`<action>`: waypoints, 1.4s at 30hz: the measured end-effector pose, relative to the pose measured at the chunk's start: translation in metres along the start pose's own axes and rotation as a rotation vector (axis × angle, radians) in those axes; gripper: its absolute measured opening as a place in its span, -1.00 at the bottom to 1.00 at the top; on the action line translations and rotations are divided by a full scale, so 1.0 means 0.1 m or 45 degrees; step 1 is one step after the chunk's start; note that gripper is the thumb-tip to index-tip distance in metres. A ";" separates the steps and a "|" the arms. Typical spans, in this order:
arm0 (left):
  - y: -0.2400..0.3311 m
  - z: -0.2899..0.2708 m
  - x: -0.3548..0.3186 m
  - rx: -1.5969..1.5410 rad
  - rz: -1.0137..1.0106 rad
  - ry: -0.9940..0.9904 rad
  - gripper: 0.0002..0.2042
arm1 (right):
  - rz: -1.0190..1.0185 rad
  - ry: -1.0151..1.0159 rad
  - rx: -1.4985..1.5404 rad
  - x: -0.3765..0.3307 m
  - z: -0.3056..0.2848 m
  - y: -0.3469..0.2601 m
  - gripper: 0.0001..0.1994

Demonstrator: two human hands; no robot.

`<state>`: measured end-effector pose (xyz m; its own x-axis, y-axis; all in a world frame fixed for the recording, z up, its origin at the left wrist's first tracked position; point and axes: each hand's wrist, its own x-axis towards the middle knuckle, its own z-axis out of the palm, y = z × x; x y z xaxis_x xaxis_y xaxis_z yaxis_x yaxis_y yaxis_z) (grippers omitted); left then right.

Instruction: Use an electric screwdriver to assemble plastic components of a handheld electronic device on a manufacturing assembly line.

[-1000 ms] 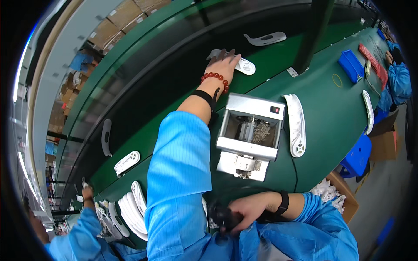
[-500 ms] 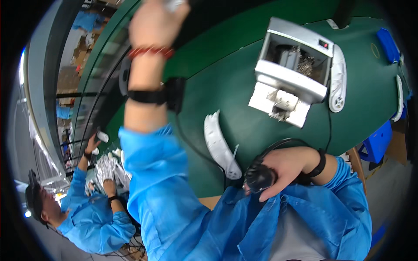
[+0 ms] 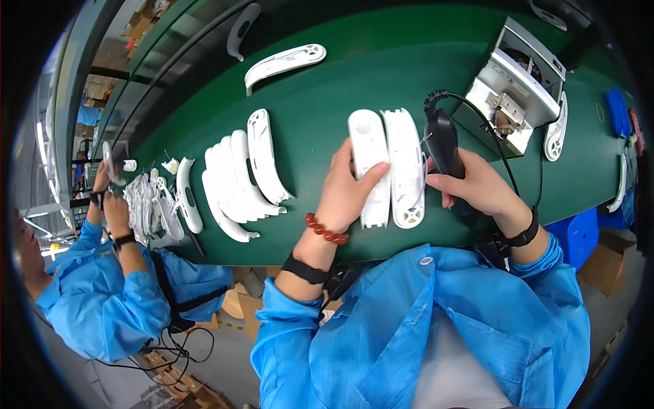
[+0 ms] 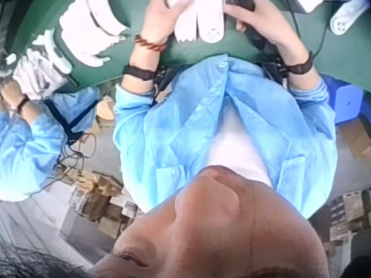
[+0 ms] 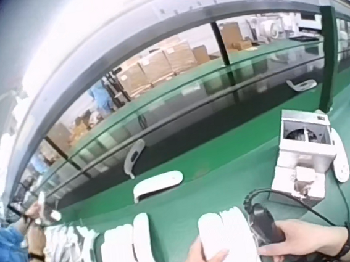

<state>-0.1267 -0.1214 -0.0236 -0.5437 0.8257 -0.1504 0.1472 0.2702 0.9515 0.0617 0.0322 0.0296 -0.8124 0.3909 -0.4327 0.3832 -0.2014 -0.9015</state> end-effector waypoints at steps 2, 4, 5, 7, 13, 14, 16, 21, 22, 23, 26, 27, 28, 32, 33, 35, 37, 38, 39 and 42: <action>0.10 -0.04 0.03 0.212 0.114 0.119 -0.60 | 0.026 0.067 -0.095 -0.05 -0.01 0.00 -0.69; 0.01 -0.26 0.07 1.004 0.590 0.543 -0.71 | -0.078 0.243 -0.033 -0.15 -0.01 0.04 -0.70; 0.00 -0.35 0.07 1.061 0.510 0.594 -0.74 | -0.079 0.286 -0.014 -0.21 -0.03 0.02 -0.70; -0.05 -0.47 0.05 1.120 0.309 0.594 -0.79 | -0.155 0.343 0.060 -0.31 -0.06 -0.03 -0.71; -0.31 -0.46 0.17 0.996 0.346 0.595 -0.89 | -0.671 0.460 0.234 -0.60 -0.17 -0.22 -0.63; -0.31 -0.46 0.19 0.943 0.308 0.577 -0.90 | -0.773 0.466 0.231 -0.61 -0.20 -0.28 -0.60; -0.31 -0.45 0.25 0.936 0.347 0.610 -0.93 | -0.919 0.409 0.256 -0.61 -0.28 -0.41 -0.57; -0.29 -0.49 0.31 0.982 0.382 0.569 -0.94 | -1.143 0.306 0.402 -0.40 -0.39 -0.69 -0.66; -0.28 -0.48 0.32 0.984 0.390 0.569 -0.94 | -1.203 0.278 0.455 -0.34 -0.37 -0.75 -0.68; -0.28 -0.48 0.30 1.047 0.395 0.541 -0.94 | -1.233 0.226 0.533 -0.29 -0.35 -0.82 -0.69; -0.21 -0.45 0.29 1.162 0.447 0.540 -0.93 | -1.342 0.101 0.620 -0.14 -0.32 -0.95 -0.69; -0.15 -0.46 0.29 1.071 0.432 0.514 -0.94 | -1.371 0.089 0.624 -0.09 -0.30 -0.99 -0.70; -0.09 -0.47 0.28 0.981 0.414 0.488 -0.94 | -1.391 0.090 0.656 -0.04 -0.23 -1.04 -0.70; 0.47 -0.26 0.18 -0.520 0.073 -0.023 -0.91 | -1.538 -0.059 0.710 0.12 -0.13 -1.09 -0.71; 0.56 -0.19 0.18 -0.625 0.089 -0.092 -0.88 | -1.575 -0.122 0.691 0.17 -0.11 -1.09 -0.71; 0.66 -0.05 0.19 -0.836 0.064 -0.199 -0.83 | -1.578 -0.160 0.688 0.20 -0.07 -1.08 -0.69; 0.70 0.05 0.25 -0.948 -0.026 -0.246 -0.83 | -1.558 -0.219 0.741 0.24 -0.04 -1.09 -0.68; 0.72 0.10 0.28 -1.057 -0.101 -0.288 -0.82 | -1.574 -0.253 0.765 0.27 -0.06 -1.09 -0.68; 0.75 0.14 0.27 -1.117 -0.135 -0.278 -0.84 | -1.567 -0.235 0.774 0.29 -0.08 -1.08 -0.68; 0.63 0.17 0.31 -1.192 -0.149 -0.378 -0.84 | -1.585 -0.147 0.780 0.31 -0.11 -1.03 -0.65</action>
<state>-0.1198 -0.0703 0.0271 -0.2651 0.9440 -0.1964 -0.6769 -0.0371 0.7352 0.0018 0.0753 0.1093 -0.5159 0.5322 0.6712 -0.8374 -0.1483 -0.5261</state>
